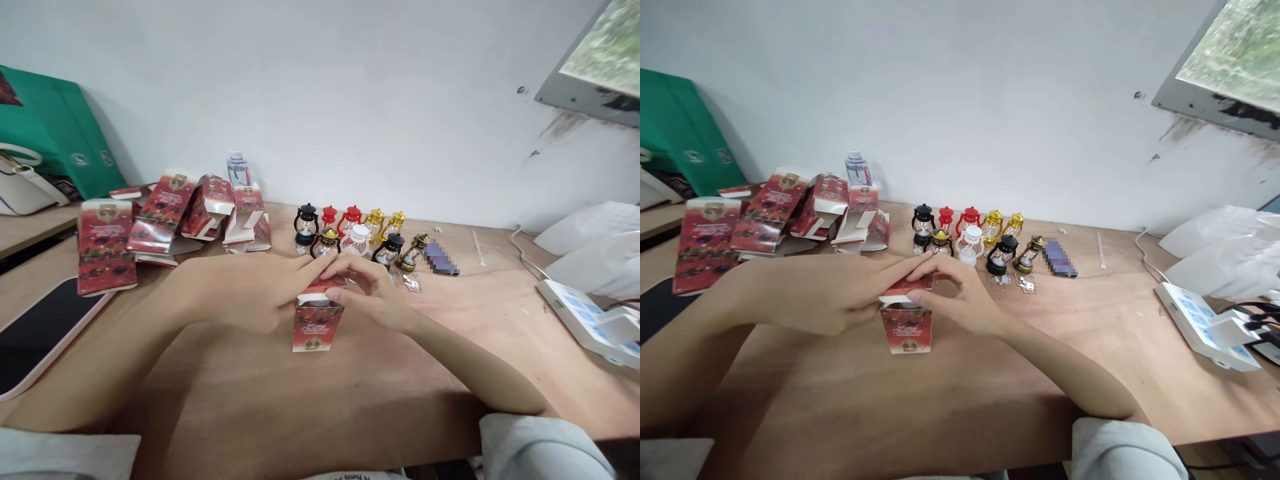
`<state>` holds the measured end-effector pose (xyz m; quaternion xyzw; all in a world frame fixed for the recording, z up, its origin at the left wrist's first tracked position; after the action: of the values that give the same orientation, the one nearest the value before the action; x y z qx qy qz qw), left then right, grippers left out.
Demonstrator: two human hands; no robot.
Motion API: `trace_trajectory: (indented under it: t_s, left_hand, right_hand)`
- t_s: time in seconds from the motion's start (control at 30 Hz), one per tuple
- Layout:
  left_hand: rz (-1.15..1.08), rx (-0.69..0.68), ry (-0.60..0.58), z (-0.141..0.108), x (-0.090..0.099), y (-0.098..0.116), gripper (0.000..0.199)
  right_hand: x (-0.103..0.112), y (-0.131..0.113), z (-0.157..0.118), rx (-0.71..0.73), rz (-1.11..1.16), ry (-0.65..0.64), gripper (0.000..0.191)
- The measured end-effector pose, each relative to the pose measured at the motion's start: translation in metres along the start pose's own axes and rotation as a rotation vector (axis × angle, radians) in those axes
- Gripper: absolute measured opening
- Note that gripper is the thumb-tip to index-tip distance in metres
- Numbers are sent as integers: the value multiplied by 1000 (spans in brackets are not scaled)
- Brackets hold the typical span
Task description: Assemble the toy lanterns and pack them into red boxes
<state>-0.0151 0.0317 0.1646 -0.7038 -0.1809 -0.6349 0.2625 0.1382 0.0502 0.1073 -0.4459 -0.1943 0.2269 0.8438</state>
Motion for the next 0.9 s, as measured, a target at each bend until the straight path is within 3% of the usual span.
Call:
trace_trajectory:
  t_s: [0.17,0.37,0.5,0.6,0.73,0.9]
  left_hand:
    - [9,-30,-160,-1,-8,-1,68]
    - [33,-4,-106,0,-13,-3,64]
    - [146,-57,-83,-2,-19,5,60]
    - [226,-67,-3,0,-32,9,60]
    - [232,4,33,4,-52,7,65]
    - [182,13,-25,6,-38,4,70]
  right_hand:
    - [4,-13,-1,119,-243,-130,13]
    - [-4,-18,-11,296,-578,-197,14]
    - [-10,-1,-24,392,-778,-263,15]
    - [-9,20,-33,365,-742,-251,25]
    - [-8,44,-41,308,-614,-92,41]
    - [-15,71,-47,120,-283,17,103]
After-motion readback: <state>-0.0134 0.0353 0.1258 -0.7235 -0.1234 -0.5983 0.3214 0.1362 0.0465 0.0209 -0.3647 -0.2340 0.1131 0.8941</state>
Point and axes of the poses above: each hand's wrist, its own z-axis towards the middle knuckle, its own x-axis out of the back of the hand, y = z × x, the point moved 4 cm from there along z, towards the middle knuckle, and after that the axes turned 14 degrees about z, right-handed, at the moved point
